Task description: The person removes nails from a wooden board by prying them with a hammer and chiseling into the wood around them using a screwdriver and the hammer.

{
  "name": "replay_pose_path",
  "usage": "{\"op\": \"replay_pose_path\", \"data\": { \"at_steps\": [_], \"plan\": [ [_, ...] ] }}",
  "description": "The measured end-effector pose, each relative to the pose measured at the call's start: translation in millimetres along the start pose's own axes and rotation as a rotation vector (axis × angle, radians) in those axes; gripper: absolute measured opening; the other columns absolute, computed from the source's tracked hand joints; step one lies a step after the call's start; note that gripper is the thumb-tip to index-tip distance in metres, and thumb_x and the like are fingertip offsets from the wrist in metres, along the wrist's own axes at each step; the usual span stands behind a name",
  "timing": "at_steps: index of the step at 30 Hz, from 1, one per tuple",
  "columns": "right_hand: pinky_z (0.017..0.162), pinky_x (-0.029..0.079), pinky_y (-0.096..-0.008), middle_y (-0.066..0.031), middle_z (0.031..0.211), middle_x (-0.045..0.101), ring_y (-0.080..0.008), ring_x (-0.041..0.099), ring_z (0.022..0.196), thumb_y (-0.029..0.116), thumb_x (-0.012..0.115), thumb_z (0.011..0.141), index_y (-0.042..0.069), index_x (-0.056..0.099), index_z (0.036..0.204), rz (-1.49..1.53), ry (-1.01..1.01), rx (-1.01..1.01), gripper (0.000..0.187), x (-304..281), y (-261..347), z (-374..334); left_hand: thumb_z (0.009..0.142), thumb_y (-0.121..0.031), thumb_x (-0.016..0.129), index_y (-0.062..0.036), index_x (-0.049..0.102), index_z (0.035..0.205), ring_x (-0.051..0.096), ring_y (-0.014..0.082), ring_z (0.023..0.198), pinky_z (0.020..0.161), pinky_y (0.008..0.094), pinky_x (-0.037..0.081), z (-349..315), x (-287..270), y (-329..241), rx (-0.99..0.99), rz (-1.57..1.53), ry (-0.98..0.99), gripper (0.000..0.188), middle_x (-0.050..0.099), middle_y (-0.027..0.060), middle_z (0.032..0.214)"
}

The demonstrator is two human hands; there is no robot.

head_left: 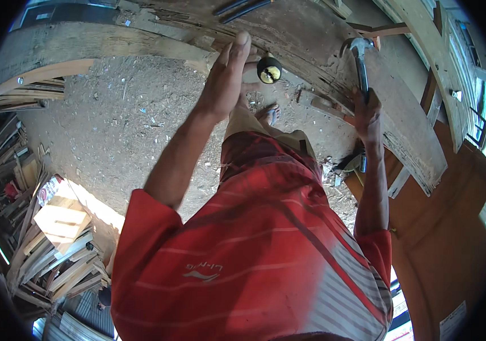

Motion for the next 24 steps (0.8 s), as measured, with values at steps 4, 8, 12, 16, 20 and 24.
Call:
{"op": "replay_pose_path", "data": {
  "at_steps": [4,8,12,16,20,24],
  "plan": [
    [0.058,0.043,-0.0410,-0.0150,0.066,0.053,-0.0204,0.050,0.060,0.038,0.059,0.103,-0.002,0.059,0.089,-0.096,-0.011,0.018,0.042,-5,5,11,0.102,-0.063,0.046,0.0015,0.052,0.131,0.068,0.0322,0.113,0.091,0.0491,0.060,-3,19,16,-0.714,-0.270,0.499,0.071,0.051,0.0274,0.140],
    [0.059,0.043,-0.0417,-0.0171,0.066,0.054,-0.0226,0.051,0.059,0.038,0.060,0.102,-0.001,0.059,0.090,-0.081,-0.017,-0.034,0.041,1,-6,7,0.103,-0.030,0.056,0.0060,0.054,0.111,0.071,0.0238,0.094,0.079,0.0348,0.065,16,38,12,-0.661,-0.511,0.135,0.037,0.063,0.0181,0.108],
    [0.058,0.044,-0.0450,-0.0221,0.068,0.056,-0.0337,0.056,0.059,0.036,0.060,0.102,0.001,0.059,0.092,-0.102,-0.013,0.027,0.037,2,-10,9,0.101,-0.014,0.052,0.0059,0.051,0.112,0.063,0.0136,0.082,0.060,0.0236,0.057,10,35,25,-0.600,-0.584,0.295,0.023,0.060,0.0120,0.100],
    [0.060,0.047,-0.0467,-0.0240,0.071,0.059,-0.0411,0.061,0.063,0.035,0.060,0.101,0.002,0.059,0.092,-0.133,-0.030,0.001,0.034,0,-2,6,0.101,-0.016,0.047,-0.0074,0.050,0.113,0.056,0.0089,0.074,0.053,0.0227,0.047,-5,35,33,-0.406,-0.394,0.251,0.015,0.057,0.0035,0.094],
    [0.060,0.047,-0.0462,-0.0226,0.070,0.059,-0.0388,0.061,0.062,0.036,0.060,0.101,0.002,0.060,0.093,-0.221,-0.027,0.018,0.035,1,-3,8,0.101,-0.017,0.048,-0.0097,0.048,0.114,0.055,0.0093,0.071,0.050,0.0242,0.047,-6,35,41,-0.352,-0.370,0.266,0.015,0.056,0.0029,0.092],
    [0.058,0.046,-0.0442,-0.0193,0.067,0.058,-0.0307,0.059,0.059,0.036,0.060,0.103,0.000,0.060,0.093,-0.117,-0.013,-0.015,0.037,3,-2,9,0.101,-0.017,0.048,-0.0083,0.047,0.122,0.057,0.0106,0.068,0.048,0.0258,0.048,-7,31,50,-0.301,-0.378,0.255,0.023,0.056,0.0042,0.091]
  ]
}}
Point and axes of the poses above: each hand's wrist, its own z-axis towards the middle knuckle, its own x-axis out of the palm, y = z × x, the point moved 6 cm from there along z, towards the middle knuckle
